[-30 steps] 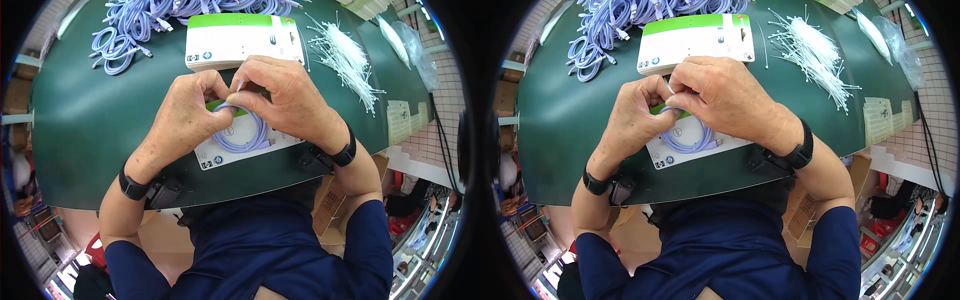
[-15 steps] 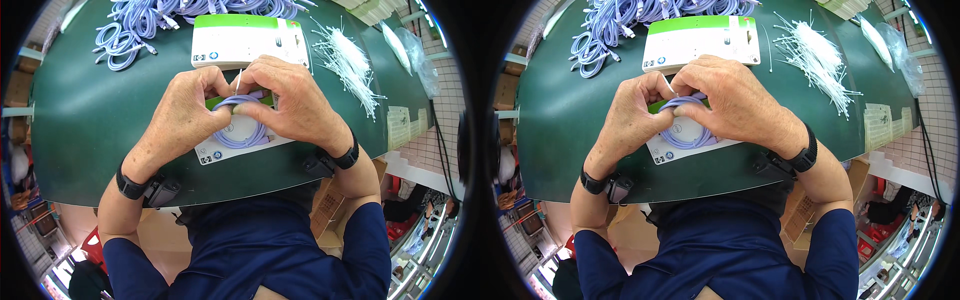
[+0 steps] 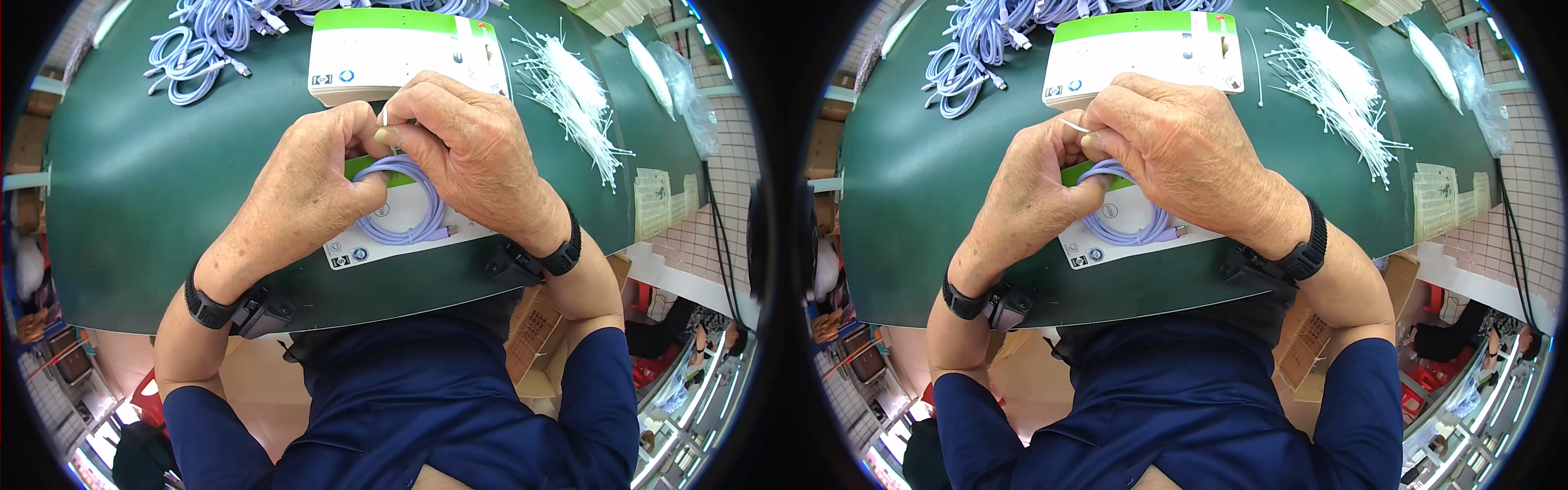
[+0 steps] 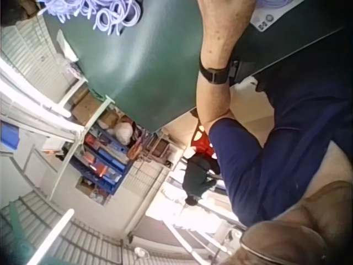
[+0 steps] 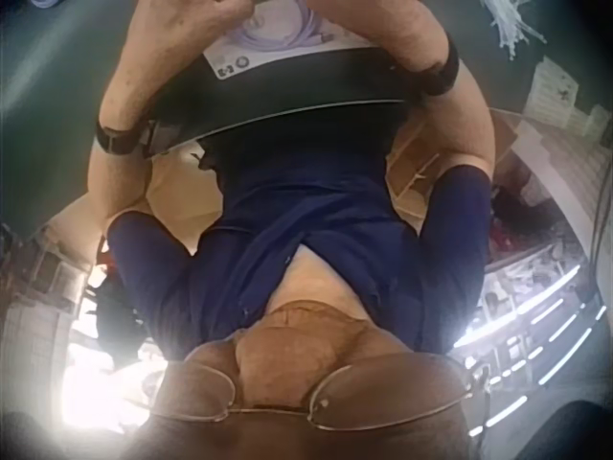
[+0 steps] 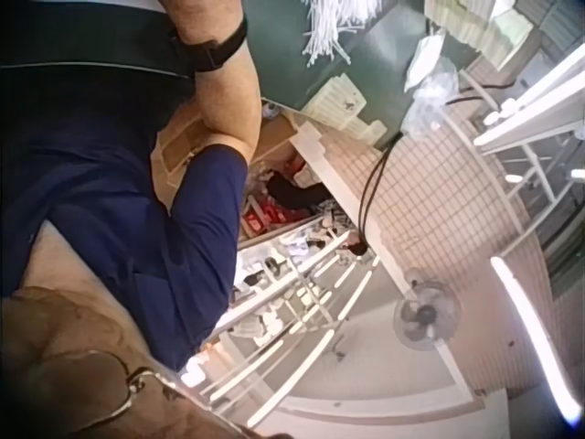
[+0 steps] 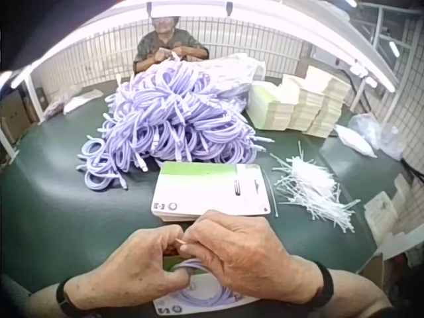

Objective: Packaging coiled blue cables into retail cards and plastic sleeves at a workbench.

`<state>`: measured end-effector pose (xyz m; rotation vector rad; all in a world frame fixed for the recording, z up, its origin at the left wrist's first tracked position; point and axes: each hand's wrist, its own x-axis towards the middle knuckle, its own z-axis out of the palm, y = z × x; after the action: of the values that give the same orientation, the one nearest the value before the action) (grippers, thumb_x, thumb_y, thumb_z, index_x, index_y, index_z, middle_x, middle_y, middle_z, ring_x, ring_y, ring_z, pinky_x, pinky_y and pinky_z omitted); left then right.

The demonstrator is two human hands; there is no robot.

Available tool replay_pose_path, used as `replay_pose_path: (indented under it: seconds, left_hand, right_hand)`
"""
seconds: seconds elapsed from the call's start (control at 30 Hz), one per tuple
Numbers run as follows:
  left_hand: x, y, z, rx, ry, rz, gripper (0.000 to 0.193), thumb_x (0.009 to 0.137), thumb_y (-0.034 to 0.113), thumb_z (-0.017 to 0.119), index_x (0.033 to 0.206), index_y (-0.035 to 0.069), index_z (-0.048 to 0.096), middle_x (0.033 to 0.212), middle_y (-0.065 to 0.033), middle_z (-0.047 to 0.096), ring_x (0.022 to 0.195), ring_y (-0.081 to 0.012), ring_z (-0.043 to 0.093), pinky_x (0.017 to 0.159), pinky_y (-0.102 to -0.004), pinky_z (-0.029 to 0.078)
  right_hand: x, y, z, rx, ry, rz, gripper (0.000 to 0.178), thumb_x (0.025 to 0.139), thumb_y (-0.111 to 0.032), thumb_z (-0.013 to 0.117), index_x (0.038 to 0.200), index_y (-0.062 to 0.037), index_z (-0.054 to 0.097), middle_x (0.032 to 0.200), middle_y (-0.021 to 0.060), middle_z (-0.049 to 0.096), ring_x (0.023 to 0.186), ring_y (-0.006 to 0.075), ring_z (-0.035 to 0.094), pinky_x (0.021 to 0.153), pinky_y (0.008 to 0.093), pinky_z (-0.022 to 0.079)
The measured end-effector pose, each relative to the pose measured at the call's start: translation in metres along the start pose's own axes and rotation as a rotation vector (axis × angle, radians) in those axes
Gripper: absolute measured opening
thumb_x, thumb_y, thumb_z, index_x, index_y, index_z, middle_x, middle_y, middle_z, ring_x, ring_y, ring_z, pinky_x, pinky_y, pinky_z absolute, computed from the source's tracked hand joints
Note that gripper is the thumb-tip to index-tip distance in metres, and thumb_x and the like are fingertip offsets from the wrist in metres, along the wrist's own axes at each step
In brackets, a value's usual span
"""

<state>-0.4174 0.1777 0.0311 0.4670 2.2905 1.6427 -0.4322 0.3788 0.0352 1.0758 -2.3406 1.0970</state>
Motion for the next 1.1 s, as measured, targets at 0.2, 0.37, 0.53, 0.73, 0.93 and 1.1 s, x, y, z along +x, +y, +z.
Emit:
replay_pose_path:
  seconds: [0.2, 0.37, 0.53, 0.73, 0.93, 1.1]
  left_hand:
    - [-0.001, 0.003, 0.001, -0.001, -0.014, -0.002, 0.012, 0.074, -0.003, 0.064, 0.085, -0.004, 0.058, 0.078, -0.0098, 0.063, 0.078, -0.0158, 0.061, 0.077, -0.0329, 0.054]
    - [-0.001, 0.003, 0.002, 0.015, -0.019, 0.009, 0.012, 0.074, -0.002, 0.064, 0.084, -0.004, 0.058, 0.078, -0.011, 0.063, 0.077, -0.0178, 0.062, 0.077, -0.0337, 0.054]
    - [0.0, 0.0, 0.001, 0.011, -0.025, 0.018, 0.012, 0.074, -0.002, 0.064, 0.085, -0.005, 0.059, 0.079, -0.0122, 0.064, 0.076, -0.0193, 0.062, 0.077, -0.0343, 0.054]
    - [0.0, -0.007, -0.003, 0.023, -0.027, 0.048, 0.013, 0.074, -0.001, 0.065, 0.086, -0.005, 0.059, 0.08, -0.013, 0.065, 0.076, -0.0193, 0.062, 0.077, -0.0349, 0.055]
    - [0.002, -0.005, -0.004, -0.038, 0.003, 0.043, 0.014, 0.075, 0.0, 0.067, 0.087, -0.005, 0.061, 0.081, -0.0129, 0.067, 0.078, -0.0197, 0.065, 0.077, -0.0353, 0.055]
    - [0.002, 0.002, -0.009, -0.051, 0.043, 0.046, 0.016, 0.076, 0.001, 0.068, 0.09, -0.006, 0.066, 0.082, -0.0134, 0.07, 0.079, -0.0202, 0.067, 0.077, -0.0351, 0.056]
  right_hand:
    - [-0.001, -0.001, 0.002, -0.019, 0.03, 0.014, 0.012, 0.087, 0.0, 0.074, 0.094, -0.0031, 0.065, 0.086, 0.0096, 0.067, 0.076, 0.0266, 0.069, 0.066, 0.0343, 0.055]
    - [-0.001, 0.003, 0.003, -0.024, 0.062, 0.005, 0.012, 0.088, 0.0, 0.074, 0.094, -0.0029, 0.065, 0.086, 0.0088, 0.068, 0.076, 0.0252, 0.069, 0.067, 0.0337, 0.055]
    - [-0.002, 0.004, 0.003, -0.021, 0.055, 0.011, 0.013, 0.088, 0.0, 0.075, 0.094, -0.0027, 0.065, 0.086, 0.0086, 0.068, 0.075, 0.0237, 0.069, 0.066, 0.0326, 0.055]
    - [-0.003, 0.0, 0.002, 0.127, 0.025, 0.116, 0.015, 0.087, 0.002, 0.076, 0.097, -0.0027, 0.066, 0.085, 0.0082, 0.068, 0.074, 0.0212, 0.068, 0.065, 0.0305, 0.054]
    - [0.004, 0.004, -0.006, 0.121, 0.033, -0.079, 0.018, 0.087, 0.004, 0.075, 0.104, -0.0032, 0.073, 0.087, 0.0078, 0.07, 0.075, 0.0184, 0.069, 0.066, 0.0292, 0.055]
    - [0.001, -0.01, -0.021, 0.17, -0.128, 0.029, 0.024, 0.088, 0.003, 0.075, 0.11, -0.0047, 0.078, 0.091, 0.0088, 0.073, 0.079, 0.0186, 0.069, 0.069, 0.0291, 0.055]
